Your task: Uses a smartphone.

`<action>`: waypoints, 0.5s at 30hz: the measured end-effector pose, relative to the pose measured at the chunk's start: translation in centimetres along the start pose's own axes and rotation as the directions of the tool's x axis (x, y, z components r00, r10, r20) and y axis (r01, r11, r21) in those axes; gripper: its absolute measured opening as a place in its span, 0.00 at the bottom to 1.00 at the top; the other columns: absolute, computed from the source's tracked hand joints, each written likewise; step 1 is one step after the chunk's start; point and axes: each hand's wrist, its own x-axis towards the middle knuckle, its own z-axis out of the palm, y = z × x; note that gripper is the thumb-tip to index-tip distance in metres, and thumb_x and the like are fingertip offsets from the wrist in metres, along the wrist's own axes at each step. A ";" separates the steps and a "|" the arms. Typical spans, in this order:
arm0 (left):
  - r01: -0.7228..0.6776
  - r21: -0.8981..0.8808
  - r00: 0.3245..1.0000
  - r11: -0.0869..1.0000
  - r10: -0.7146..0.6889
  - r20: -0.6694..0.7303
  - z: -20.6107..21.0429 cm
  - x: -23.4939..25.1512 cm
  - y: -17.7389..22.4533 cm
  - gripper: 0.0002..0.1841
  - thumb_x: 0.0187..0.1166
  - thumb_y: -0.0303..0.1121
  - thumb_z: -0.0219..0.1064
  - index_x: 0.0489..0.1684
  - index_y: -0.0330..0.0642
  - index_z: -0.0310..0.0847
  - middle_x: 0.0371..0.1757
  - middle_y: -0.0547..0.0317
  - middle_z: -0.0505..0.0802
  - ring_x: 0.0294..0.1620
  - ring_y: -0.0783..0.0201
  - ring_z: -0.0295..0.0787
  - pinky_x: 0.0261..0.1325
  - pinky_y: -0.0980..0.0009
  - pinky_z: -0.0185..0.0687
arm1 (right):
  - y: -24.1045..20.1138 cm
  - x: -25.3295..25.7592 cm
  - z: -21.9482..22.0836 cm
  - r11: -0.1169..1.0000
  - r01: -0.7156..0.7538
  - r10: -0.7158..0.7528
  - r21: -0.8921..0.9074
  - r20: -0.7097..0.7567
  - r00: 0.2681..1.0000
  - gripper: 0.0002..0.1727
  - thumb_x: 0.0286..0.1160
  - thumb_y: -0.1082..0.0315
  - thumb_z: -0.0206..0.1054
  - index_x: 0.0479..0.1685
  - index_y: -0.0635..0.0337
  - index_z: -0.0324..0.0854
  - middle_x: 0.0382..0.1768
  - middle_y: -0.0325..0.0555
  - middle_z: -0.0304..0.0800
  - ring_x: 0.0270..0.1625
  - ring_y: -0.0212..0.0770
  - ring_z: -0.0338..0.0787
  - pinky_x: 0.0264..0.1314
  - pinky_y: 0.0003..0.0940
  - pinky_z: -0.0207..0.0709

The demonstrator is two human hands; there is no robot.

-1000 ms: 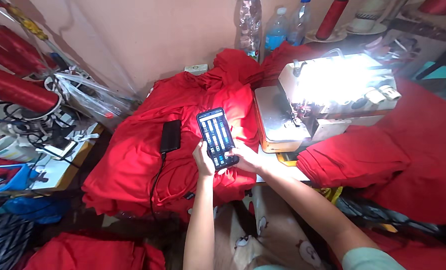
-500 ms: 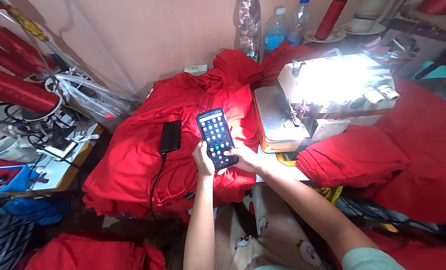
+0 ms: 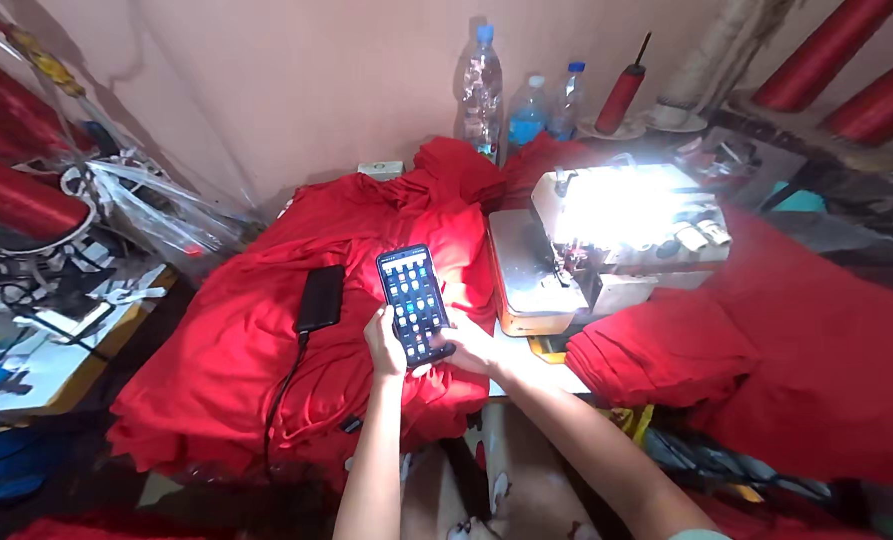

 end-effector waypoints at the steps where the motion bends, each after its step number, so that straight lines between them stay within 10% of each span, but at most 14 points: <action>1: 0.009 0.002 1.000 1.000 -0.009 -0.006 0.1 0.0 0.1 0.20 0.82 0.26 0.40 0.30 0.40 0.81 0.27 0.73 0.90 0.34 0.82 0.89 0.45 0.79 0.88 | 0.0 0.0 0.0 1.000 0.001 -0.001 -0.001 -0.002 1.000 0.22 0.73 0.82 0.53 0.66 0.56 0.65 0.46 0.40 0.90 0.45 0.38 0.93 0.47 0.37 0.89; 8: 0.040 -0.018 0.999 0.999 -0.040 0.003 -0.6 1.3 -1.6 0.19 0.84 0.29 0.42 0.34 0.34 0.81 0.31 0.66 0.90 0.38 0.78 0.89 0.49 0.74 0.87 | 0.3 0.7 -0.1 0.999 -0.015 0.015 0.030 -0.014 1.000 0.19 0.81 0.77 0.48 0.69 0.58 0.65 0.48 0.46 0.90 0.47 0.44 0.93 0.48 0.43 0.90; 13: -0.006 0.029 1.000 1.000 0.006 -0.004 -0.4 0.6 -0.5 0.22 0.83 0.28 0.39 0.34 0.32 0.84 0.30 0.63 0.92 0.38 0.76 0.91 0.50 0.74 0.88 | -0.4 0.8 0.4 0.996 -0.067 0.066 0.063 0.029 0.997 0.29 0.96 0.49 0.28 0.74 0.54 0.68 0.54 0.48 0.90 0.54 0.44 0.93 0.52 0.42 0.89; 15: -0.014 0.022 1.000 1.000 0.014 -0.010 -0.6 0.4 -0.6 0.22 0.83 0.27 0.38 0.36 0.32 0.83 0.31 0.63 0.93 0.39 0.75 0.92 0.51 0.72 0.89 | -0.3 0.8 0.7 0.997 -0.061 0.062 0.042 -0.022 0.998 0.19 0.95 0.61 0.37 0.71 0.56 0.66 0.51 0.47 0.90 0.51 0.43 0.93 0.50 0.41 0.89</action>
